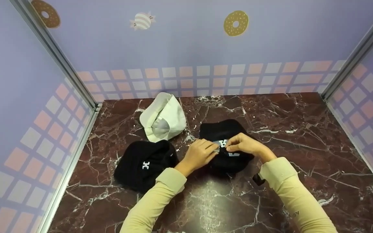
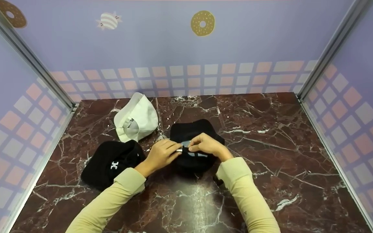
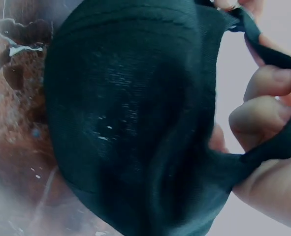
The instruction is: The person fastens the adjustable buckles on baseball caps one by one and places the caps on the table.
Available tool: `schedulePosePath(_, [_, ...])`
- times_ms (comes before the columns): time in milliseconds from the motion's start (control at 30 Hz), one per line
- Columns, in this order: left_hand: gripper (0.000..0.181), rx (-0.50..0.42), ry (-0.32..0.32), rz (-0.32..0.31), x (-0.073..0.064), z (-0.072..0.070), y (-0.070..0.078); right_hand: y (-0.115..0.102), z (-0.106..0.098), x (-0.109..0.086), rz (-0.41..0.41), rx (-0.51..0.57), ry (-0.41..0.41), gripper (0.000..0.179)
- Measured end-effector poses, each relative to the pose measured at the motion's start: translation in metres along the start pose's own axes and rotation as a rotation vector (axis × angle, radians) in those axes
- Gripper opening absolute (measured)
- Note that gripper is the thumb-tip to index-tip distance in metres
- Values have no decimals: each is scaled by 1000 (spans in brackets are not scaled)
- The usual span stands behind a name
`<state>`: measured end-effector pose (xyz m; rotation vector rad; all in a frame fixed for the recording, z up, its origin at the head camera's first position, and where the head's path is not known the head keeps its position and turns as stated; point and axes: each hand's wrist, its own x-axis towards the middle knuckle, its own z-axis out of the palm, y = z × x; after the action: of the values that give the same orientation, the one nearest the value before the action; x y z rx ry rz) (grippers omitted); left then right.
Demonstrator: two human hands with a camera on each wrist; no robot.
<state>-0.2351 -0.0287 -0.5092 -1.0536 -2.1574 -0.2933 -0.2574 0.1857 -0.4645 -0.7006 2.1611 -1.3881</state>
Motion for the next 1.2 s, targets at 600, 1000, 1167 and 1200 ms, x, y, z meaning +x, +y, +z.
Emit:
schedulePosePath(600, [17, -764, -327, -618, 6, -24, -8, 0, -26, -14, -4, -118, -82, 19])
schedulePosePath(1000, [24, -1225, -259, -861, 19, -47, -3, -2, -2, -9, -152, -354, 274, 29])
schedulePosePath(1167, [27, -1365, -200, -941, 23, -45, 0, -9, 30, 0, -414, -809, 475, 34])
schedulePosePath(1200, [26, -1370, -193, -947, 24, -45, 1, -8, 35, 2, -466, -883, 504, 33])
